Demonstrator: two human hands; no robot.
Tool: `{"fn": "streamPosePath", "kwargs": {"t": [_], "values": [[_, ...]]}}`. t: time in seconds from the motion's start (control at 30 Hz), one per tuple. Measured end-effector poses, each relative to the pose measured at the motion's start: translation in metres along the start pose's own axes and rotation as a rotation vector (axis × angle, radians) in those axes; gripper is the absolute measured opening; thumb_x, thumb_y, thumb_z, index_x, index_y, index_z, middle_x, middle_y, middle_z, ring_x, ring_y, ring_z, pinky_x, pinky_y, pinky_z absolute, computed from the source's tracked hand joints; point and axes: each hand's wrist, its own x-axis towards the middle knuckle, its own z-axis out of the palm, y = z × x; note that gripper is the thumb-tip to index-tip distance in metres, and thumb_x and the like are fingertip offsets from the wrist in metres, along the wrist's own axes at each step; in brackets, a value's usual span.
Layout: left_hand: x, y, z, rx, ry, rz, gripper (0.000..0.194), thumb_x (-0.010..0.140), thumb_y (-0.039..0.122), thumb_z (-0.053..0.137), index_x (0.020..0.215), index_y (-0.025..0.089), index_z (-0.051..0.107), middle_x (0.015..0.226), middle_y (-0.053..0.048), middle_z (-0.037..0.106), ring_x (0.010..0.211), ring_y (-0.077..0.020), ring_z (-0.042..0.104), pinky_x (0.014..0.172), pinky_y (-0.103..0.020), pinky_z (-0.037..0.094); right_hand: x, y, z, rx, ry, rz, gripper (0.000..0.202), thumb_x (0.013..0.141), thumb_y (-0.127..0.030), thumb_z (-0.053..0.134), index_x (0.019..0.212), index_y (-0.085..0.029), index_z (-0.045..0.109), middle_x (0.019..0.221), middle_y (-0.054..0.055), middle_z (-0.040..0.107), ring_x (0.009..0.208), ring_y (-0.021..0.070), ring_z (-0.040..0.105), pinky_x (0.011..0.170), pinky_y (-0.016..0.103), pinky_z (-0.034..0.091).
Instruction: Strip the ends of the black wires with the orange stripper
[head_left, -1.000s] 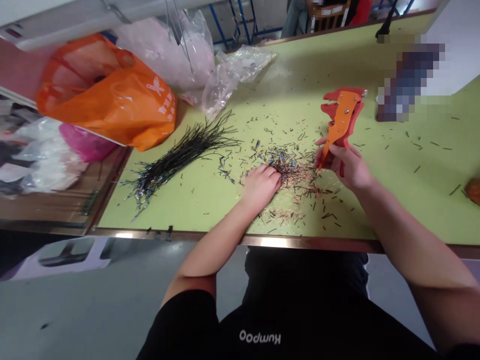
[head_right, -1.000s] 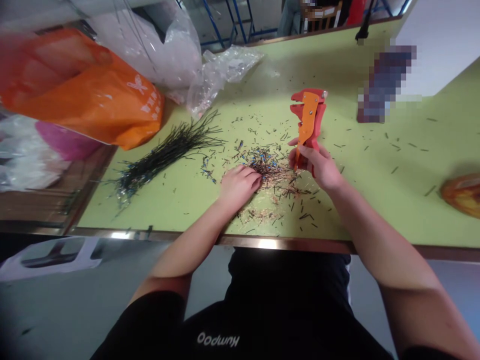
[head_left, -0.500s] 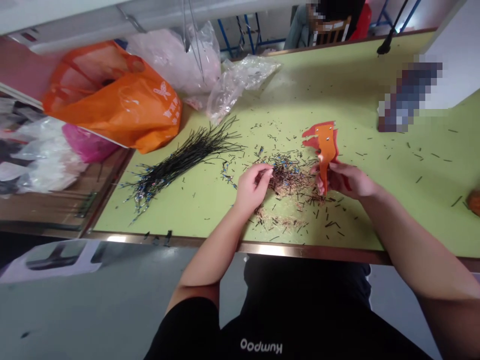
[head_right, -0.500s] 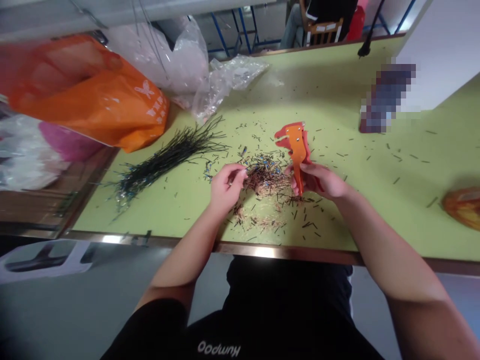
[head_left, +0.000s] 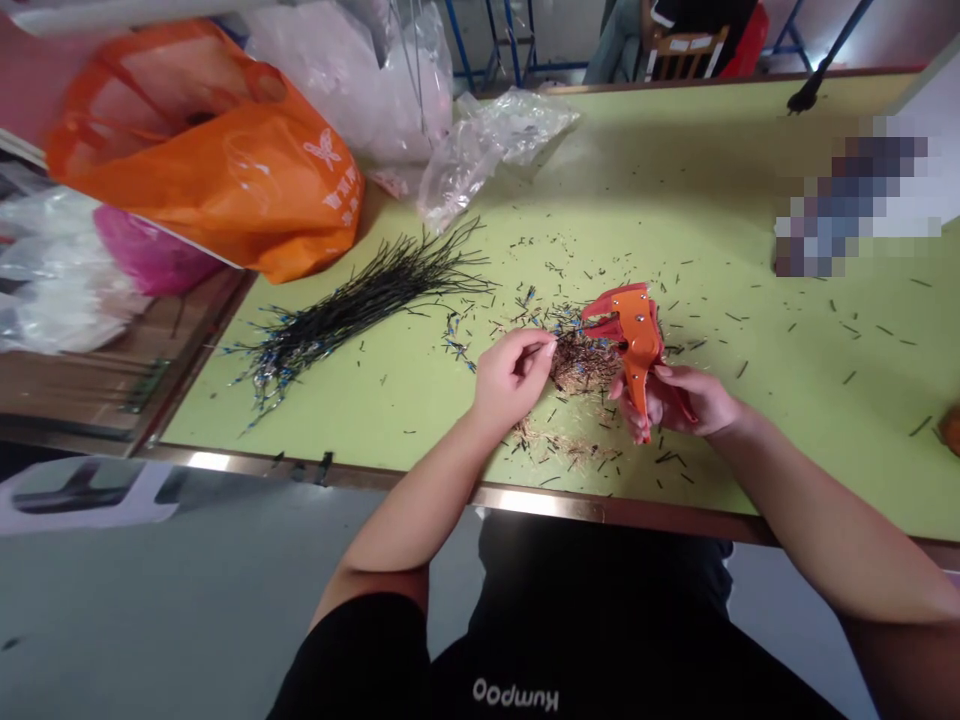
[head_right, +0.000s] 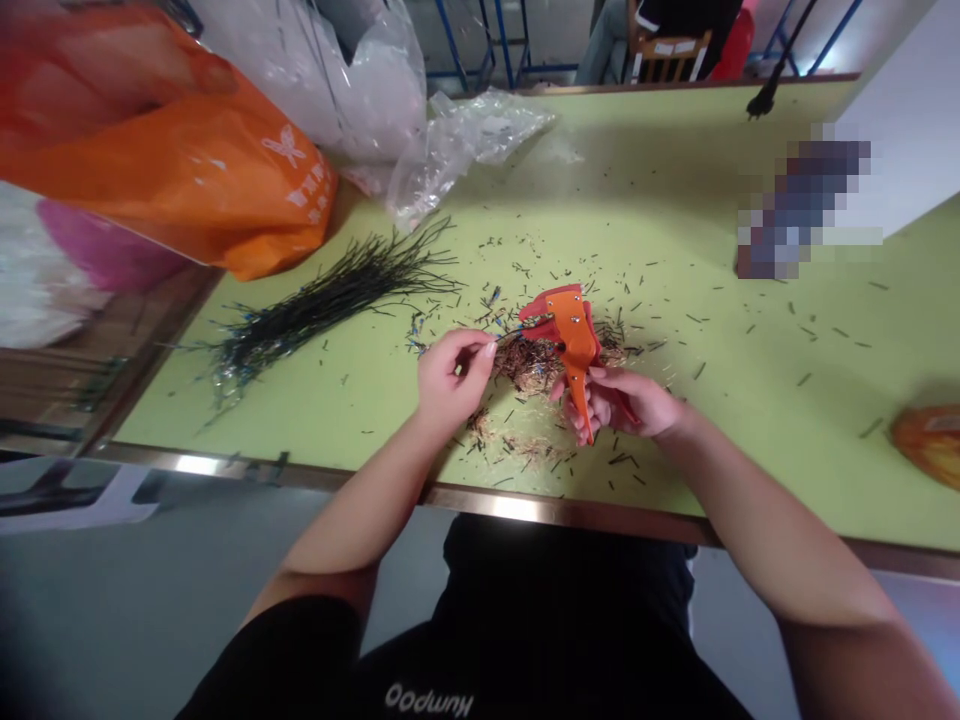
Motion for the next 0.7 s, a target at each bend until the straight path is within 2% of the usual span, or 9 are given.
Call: {"fn": "streamPosePath", "kwargs": {"t": [0.13,0.37,0.53,0.7], "values": [[0.0004,0.0006,0.0018,0.005,0.012,-0.018,0.017,0.103,0.033,0.064,0.099,0.02,0.073,0.07,0.002,0.067,0.053,-0.0087,0.052,0.053,-0.022,0.045,-0.0005,-0.0012,0.0002,-0.013,-0.002,0.0,0.042,0.098,-0.056,0.068,0.106,-0.015,0.067,0.079,0.003,0.071,0.07,0.0183,0.072,0.069,0.033,0.061],[0.002,0.0018,0.0025,-0.035,0.081,0.029,0.009,0.101,0.026,0.067,0.099,0.02,0.073,0.073,0.003,0.068,0.052,-0.0069,0.05,0.052,-0.02,0.043,-0.0004,0.0005,0.0024,-0.032,-0.014,0.0,0.04,0.099,-0.056,0.068,0.105,-0.016,0.066,0.079,0.003,0.071,0.07,0.0177,0.072,0.068,0.033,0.061],[0.0008,0.0025,0.0038,-0.018,0.04,0.024,0.008,0.1,0.025,0.067,0.098,0.02,0.073,0.069,0.004,0.067,0.052,-0.0077,0.051,0.053,-0.021,0.044,0.0031,0.0061,0.0015,-0.068,0.0,-0.022,0.04,0.1,-0.055,0.065,0.102,-0.015,0.065,0.077,0.002,0.069,0.068,0.0163,0.07,0.065,0.03,0.06],[-0.0009,0.0016,0.0043,-0.022,0.028,0.004,0.014,0.102,0.03,0.065,0.097,0.02,0.073,0.071,0.003,0.068,0.053,-0.0087,0.053,0.055,-0.022,0.045,0.0058,0.0073,0.0067,-0.066,0.014,-0.029,0.039,0.101,-0.053,0.066,0.099,-0.014,0.067,0.069,-0.002,0.061,0.06,0.0134,0.064,0.059,0.027,0.056]]}}
